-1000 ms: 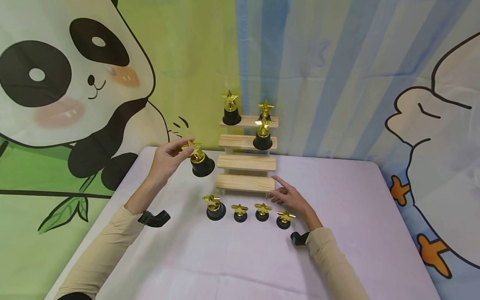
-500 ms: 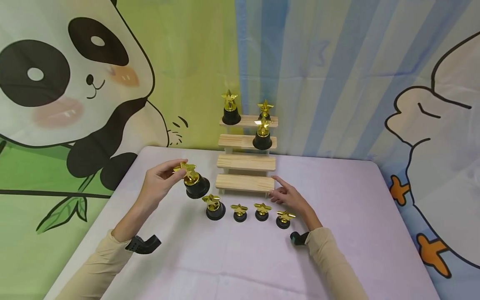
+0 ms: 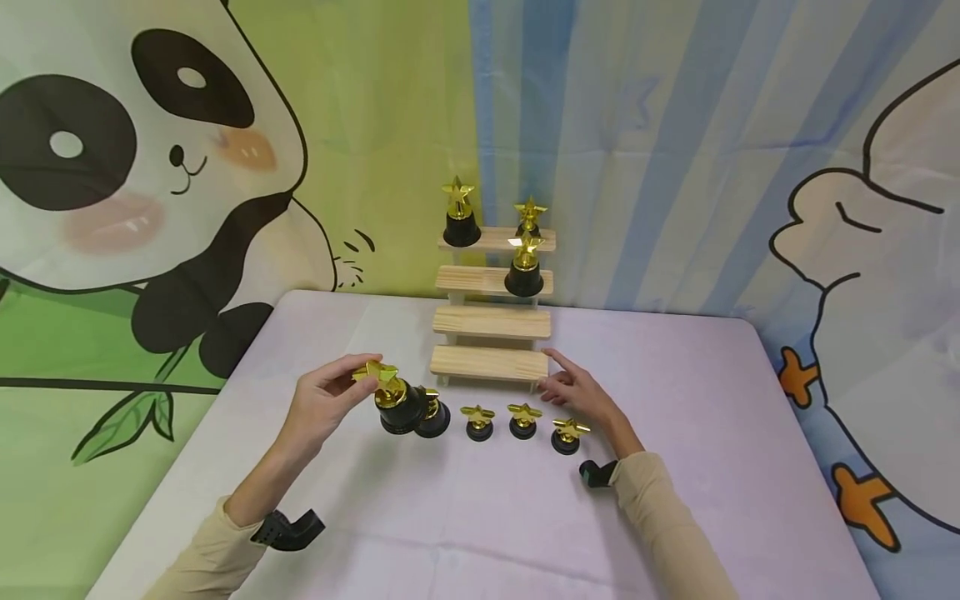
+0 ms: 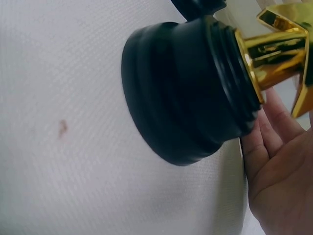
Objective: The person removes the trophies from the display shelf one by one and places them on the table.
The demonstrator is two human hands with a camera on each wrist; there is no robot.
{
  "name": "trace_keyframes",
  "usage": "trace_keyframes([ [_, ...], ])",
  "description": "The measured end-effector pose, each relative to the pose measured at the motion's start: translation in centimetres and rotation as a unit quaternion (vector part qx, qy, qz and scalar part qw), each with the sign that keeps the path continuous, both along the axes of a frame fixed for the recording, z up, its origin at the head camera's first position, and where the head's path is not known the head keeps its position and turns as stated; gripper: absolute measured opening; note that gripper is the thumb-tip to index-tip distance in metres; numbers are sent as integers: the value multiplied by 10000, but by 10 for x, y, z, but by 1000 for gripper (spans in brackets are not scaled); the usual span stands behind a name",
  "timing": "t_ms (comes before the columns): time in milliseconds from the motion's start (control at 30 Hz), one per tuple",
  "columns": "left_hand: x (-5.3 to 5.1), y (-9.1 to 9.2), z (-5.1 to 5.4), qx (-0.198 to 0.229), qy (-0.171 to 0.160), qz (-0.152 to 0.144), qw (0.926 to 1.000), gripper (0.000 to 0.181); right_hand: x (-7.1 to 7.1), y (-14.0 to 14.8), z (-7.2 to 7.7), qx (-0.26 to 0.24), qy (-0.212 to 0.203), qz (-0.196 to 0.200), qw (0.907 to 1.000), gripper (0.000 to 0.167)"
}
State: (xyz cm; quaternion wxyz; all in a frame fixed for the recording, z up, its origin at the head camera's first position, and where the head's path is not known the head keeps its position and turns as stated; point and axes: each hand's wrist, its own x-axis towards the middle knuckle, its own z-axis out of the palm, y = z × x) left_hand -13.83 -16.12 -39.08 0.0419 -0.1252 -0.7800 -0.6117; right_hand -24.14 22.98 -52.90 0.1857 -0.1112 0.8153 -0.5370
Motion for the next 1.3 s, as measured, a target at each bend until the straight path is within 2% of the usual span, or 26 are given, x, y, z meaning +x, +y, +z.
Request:
trace_keyframes([
  [200, 10, 2, -17, 81, -53, -100, 9999, 32, 2, -2, 3, -30, -45, 52, 10000, 70],
  [467, 15, 6, -39, 158, -123, -250, 9995, 32, 1, -1, 4, -127, -51, 71, 9999, 71],
  [700, 19, 6, -59, 293, -459, -387, 9978, 32, 2, -1, 8, -35, -80, 66, 9999, 69],
  [933, 22, 4, -78, 22, -669, -455, 9967, 32, 0, 1, 2, 9, -50, 35, 10000, 70],
  [1300, 23, 1, -98, -112, -1022, -482, 9935, 41, 0, 0, 2, 25, -28, 35, 10000, 69],
])
